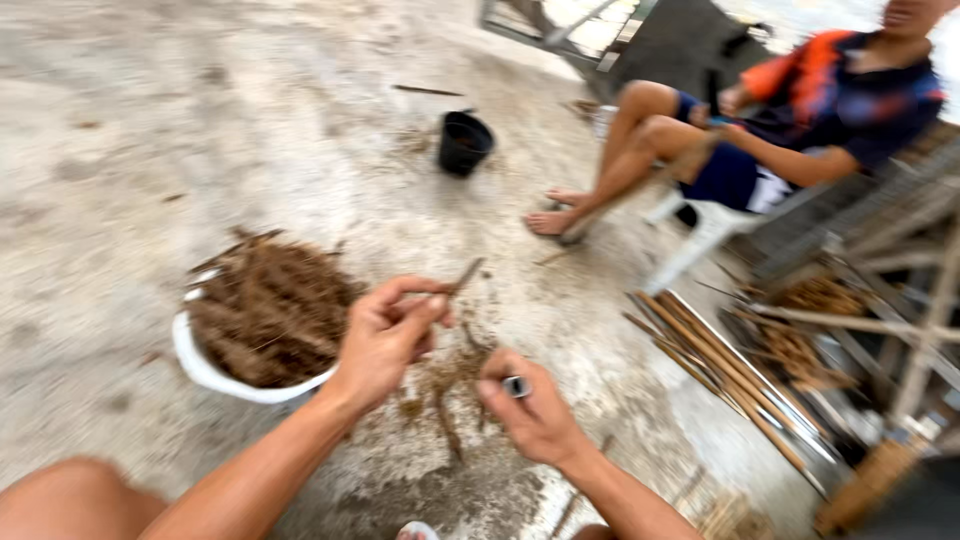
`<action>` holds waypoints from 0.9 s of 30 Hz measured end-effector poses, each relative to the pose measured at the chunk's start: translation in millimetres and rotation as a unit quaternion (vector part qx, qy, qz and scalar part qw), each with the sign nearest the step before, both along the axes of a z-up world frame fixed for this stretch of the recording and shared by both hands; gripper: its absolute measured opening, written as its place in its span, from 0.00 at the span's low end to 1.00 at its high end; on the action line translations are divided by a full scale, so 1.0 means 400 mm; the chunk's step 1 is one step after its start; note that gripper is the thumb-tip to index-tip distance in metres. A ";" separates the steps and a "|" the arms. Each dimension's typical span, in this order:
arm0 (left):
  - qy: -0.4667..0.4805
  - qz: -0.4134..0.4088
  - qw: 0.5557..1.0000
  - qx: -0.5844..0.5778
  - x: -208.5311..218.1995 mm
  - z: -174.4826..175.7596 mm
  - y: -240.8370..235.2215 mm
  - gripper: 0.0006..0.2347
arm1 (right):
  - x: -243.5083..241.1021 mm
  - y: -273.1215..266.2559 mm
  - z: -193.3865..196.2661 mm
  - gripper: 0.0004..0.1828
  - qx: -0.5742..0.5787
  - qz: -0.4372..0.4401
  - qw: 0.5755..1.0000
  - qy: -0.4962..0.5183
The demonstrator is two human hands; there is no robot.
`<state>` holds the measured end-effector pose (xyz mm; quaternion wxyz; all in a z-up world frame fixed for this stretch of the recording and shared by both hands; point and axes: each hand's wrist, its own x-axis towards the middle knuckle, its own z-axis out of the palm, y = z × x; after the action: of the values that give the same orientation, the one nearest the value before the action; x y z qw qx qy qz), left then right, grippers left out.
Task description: The person sits on the floor and uses a small metal tube to scrape and peel fibers from a long, thin stick. They hold the stick with one hand and slide the tube along its length to remove the outer layer, creating a pile of debris. The person occasionally uses scissors to trim the stick.
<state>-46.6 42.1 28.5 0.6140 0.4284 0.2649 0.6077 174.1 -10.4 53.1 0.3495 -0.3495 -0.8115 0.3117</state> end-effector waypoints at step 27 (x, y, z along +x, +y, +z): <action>0.594 -0.055 0.747 0.293 0.068 -0.051 -0.030 0.05 | 0.043 0.064 -0.021 0.13 0.037 -0.141 0.981 -0.130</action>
<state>-19.3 30.2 8.2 0.2099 0.8754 0.3612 0.2432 191.3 15.0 44.7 0.2942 -0.4846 -0.8037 0.1810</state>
